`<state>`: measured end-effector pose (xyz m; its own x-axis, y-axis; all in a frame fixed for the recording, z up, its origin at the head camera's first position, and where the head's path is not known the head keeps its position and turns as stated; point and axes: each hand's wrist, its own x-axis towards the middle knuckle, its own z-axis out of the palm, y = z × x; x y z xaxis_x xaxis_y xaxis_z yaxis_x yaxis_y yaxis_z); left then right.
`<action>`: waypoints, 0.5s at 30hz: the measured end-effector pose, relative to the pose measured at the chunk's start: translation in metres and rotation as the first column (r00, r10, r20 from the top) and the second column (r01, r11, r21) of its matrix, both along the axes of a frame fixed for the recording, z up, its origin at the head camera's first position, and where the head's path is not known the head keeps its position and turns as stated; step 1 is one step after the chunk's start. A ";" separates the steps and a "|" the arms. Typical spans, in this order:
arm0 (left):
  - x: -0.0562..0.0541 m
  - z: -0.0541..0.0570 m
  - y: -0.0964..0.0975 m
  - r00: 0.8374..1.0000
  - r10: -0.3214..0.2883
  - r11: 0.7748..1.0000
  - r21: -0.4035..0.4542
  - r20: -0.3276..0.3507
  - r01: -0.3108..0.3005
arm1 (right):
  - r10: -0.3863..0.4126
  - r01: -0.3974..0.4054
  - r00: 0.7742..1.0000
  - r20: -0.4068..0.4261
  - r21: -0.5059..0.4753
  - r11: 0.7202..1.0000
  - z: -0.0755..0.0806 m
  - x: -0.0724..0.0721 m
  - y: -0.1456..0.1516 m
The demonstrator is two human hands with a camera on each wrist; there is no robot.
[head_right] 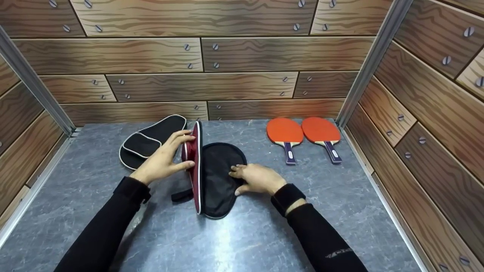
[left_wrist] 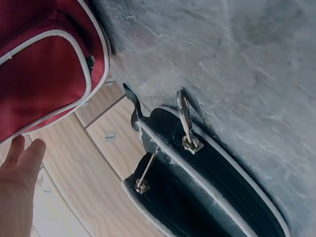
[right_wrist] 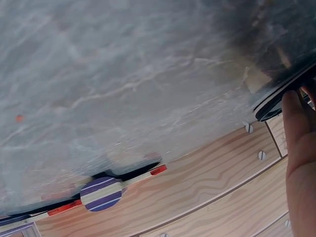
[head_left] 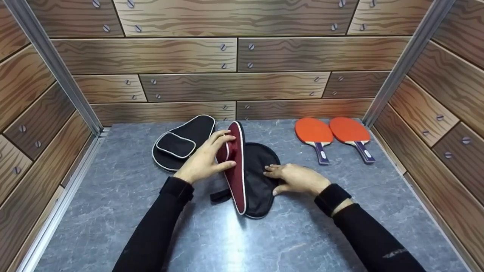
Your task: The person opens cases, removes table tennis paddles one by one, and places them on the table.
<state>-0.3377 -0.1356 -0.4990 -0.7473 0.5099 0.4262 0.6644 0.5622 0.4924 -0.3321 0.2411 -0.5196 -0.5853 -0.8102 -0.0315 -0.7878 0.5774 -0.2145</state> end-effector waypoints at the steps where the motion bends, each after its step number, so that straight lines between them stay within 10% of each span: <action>1: -0.002 0.000 0.002 1.000 -0.013 1.000 -0.004 0.010 0.013 | 0.001 -0.001 1.000 0.001 -0.002 1.000 0.000 0.000 0.000; 15: -0.018 0.010 0.039 0.997 -0.075 0.992 -0.107 -0.009 0.073 | 0.024 -0.025 0.999 -0.047 -0.038 0.999 -0.002 -0.003 0.019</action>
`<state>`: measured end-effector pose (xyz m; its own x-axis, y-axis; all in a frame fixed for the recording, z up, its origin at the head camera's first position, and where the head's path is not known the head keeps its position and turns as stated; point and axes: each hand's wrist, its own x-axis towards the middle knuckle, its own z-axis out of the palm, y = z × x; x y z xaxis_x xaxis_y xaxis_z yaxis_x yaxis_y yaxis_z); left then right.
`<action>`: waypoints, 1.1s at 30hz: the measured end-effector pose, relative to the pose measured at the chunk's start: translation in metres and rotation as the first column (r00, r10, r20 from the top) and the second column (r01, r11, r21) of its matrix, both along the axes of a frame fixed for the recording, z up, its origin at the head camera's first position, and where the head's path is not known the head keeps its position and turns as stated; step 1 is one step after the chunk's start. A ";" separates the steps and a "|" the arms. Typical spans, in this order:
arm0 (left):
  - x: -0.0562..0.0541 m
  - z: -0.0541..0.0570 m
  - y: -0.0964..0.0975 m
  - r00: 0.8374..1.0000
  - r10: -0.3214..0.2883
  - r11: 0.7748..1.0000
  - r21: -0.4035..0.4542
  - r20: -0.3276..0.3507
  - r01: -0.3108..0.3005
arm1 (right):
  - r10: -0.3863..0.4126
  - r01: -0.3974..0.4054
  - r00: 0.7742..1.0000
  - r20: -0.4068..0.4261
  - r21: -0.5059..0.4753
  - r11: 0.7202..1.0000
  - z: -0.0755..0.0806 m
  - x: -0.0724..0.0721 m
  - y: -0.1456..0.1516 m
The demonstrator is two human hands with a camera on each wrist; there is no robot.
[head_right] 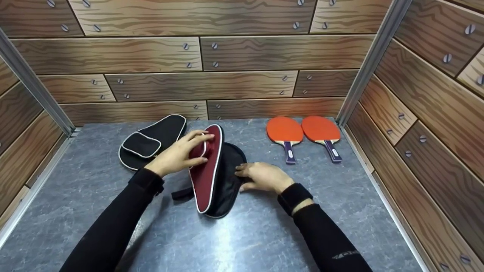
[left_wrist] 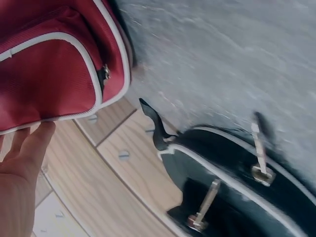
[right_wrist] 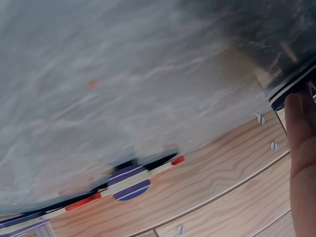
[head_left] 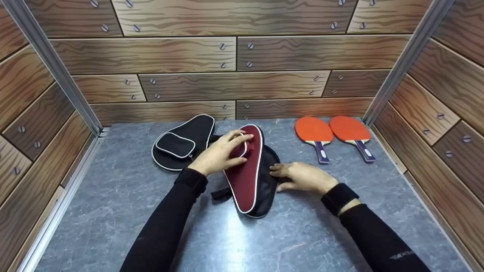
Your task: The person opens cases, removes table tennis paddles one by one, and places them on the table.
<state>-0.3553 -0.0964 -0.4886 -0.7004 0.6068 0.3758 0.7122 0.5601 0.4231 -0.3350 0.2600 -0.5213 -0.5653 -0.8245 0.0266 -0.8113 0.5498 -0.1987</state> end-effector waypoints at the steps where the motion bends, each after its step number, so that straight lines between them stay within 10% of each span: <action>1: 0.000 0.001 0.003 1.000 0.003 1.000 -0.013 -0.002 -0.003 | -0.002 0.002 1.000 -0.002 -0.005 1.000 0.001 0.000 0.002; 22: -0.008 -0.008 0.067 0.999 -0.040 0.958 -0.286 -0.015 0.034 | -0.142 0.140 0.989 -0.037 -0.052 0.989 0.019 0.004 0.051; 33: -0.004 -0.016 0.064 0.998 -0.060 0.950 -0.307 -0.008 0.055 | -0.157 0.153 0.985 -0.067 -0.064 0.986 0.025 0.012 0.045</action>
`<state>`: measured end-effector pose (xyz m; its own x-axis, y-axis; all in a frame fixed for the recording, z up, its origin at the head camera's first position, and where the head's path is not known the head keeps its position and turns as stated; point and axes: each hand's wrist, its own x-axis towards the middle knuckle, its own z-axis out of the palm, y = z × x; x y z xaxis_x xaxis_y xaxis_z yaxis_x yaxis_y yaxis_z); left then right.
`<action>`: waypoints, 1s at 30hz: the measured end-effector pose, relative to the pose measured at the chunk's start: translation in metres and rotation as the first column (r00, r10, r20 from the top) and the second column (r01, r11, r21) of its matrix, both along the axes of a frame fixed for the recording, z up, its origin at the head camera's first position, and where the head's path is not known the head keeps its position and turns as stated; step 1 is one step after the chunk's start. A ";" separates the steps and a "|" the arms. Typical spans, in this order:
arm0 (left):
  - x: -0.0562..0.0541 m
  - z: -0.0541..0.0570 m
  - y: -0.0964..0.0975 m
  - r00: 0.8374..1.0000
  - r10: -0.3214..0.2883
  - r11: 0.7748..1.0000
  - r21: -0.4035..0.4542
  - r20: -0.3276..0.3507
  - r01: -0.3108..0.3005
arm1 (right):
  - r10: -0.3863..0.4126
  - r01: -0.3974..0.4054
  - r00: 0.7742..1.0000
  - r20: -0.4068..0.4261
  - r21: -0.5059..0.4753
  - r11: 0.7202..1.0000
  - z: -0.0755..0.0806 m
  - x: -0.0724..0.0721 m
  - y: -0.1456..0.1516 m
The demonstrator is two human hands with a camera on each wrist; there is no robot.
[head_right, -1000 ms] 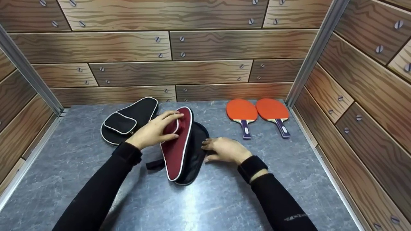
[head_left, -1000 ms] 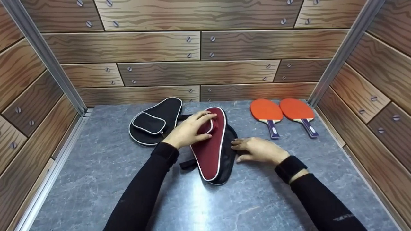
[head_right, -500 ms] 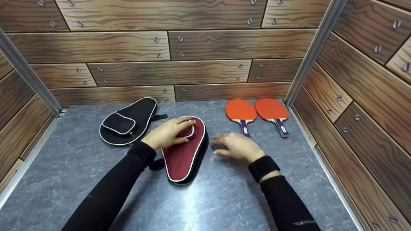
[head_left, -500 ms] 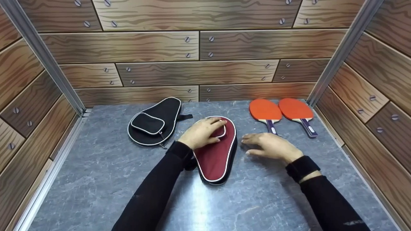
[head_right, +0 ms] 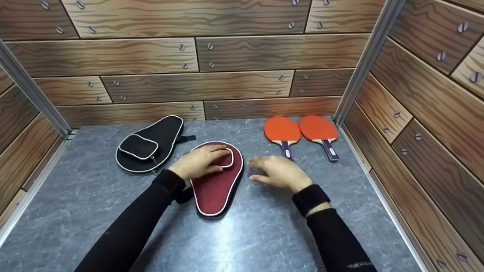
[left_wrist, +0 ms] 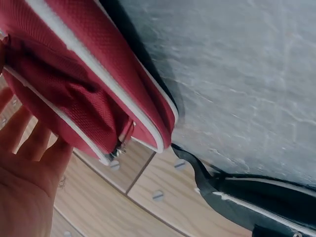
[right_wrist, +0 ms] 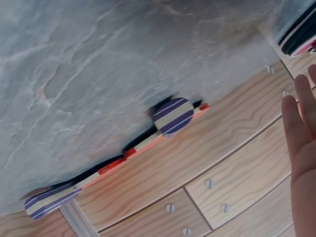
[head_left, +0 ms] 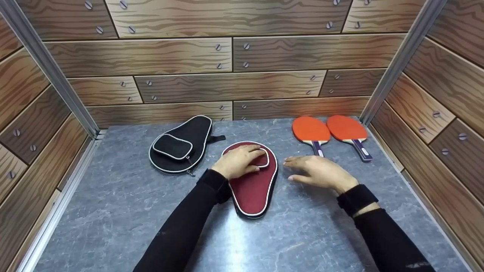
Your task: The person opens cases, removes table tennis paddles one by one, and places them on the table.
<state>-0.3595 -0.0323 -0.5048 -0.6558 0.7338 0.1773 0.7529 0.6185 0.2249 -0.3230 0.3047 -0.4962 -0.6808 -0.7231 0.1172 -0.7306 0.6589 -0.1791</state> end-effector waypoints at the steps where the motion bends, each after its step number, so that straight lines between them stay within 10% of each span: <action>1: 0.001 0.000 -0.003 1.000 -0.004 1.000 0.001 -0.005 0.004 | 0.001 -0.001 1.000 -0.006 0.000 1.000 0.001 0.001 -0.002; 30: 0.042 0.018 -0.087 0.986 0.167 0.986 0.016 0.020 -0.168 | 0.116 -0.109 0.991 -0.061 0.101 0.989 -0.003 0.053 -0.097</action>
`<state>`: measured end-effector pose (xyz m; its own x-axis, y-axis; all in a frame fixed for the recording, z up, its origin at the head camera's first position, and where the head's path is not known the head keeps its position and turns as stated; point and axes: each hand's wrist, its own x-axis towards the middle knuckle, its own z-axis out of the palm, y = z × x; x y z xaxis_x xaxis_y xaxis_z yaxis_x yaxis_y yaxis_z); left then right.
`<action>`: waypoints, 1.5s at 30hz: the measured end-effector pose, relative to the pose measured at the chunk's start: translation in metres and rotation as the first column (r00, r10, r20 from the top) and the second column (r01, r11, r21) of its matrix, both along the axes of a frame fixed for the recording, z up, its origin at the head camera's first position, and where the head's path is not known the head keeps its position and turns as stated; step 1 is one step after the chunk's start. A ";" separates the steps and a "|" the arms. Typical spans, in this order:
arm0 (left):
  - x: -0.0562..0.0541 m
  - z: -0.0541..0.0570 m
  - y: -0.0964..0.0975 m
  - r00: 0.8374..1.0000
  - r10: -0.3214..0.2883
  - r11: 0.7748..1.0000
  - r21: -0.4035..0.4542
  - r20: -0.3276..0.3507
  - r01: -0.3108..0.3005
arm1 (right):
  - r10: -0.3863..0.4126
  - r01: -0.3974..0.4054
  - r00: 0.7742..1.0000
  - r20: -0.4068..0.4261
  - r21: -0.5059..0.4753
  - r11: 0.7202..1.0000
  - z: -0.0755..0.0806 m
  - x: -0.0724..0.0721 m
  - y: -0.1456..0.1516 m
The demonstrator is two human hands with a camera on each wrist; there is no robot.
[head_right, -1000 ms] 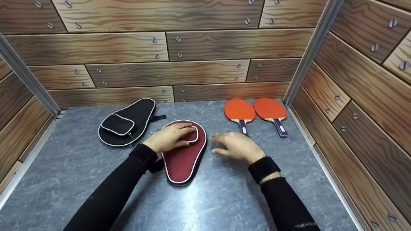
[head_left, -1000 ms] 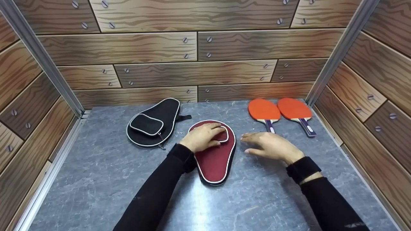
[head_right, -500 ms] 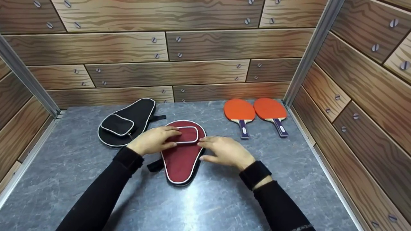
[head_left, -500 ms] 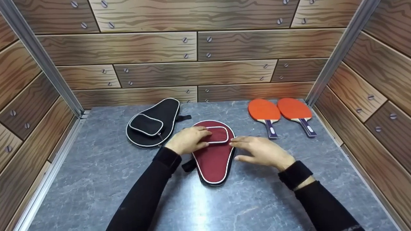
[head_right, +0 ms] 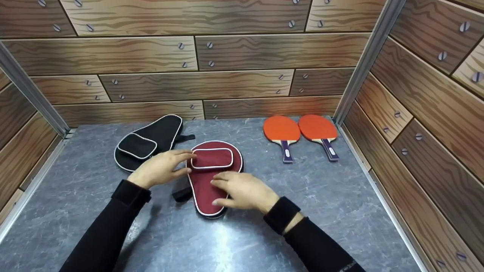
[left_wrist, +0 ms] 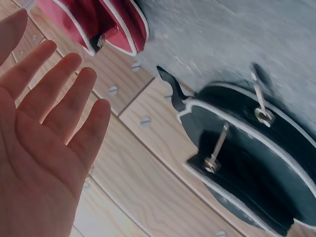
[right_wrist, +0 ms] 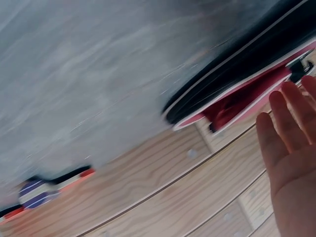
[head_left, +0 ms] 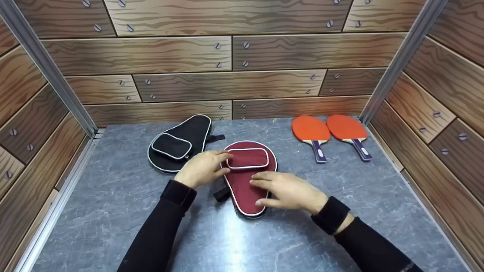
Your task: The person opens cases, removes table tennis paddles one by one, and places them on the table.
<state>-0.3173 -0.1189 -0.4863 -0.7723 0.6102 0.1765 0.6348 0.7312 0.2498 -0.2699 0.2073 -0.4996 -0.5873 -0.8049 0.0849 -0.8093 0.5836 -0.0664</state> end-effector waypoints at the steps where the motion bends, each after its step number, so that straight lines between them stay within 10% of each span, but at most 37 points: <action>1: 0.001 0.000 -0.003 1.000 -0.002 1.000 0.000 -0.014 0.002 | 0.002 -0.002 1.000 0.002 0.007 1.000 -0.001 0.003 -0.004; 17: 0.012 -0.007 -0.028 0.998 -0.002 0.999 0.032 -0.056 0.004 | -0.075 0.080 0.995 -0.061 0.097 0.992 -0.017 0.026 -0.039; 45: 0.022 -0.012 -0.063 0.996 0.085 0.996 0.046 -0.042 -0.083 | -0.236 0.237 0.970 -0.057 0.003 0.971 -0.025 -0.023 -0.009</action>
<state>-0.2955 -0.1815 -0.4980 -0.8112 0.5348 0.2365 0.5830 0.7710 0.2563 -0.2930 0.1979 -0.5245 -0.7558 -0.6444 0.1157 -0.6503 0.7595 -0.0181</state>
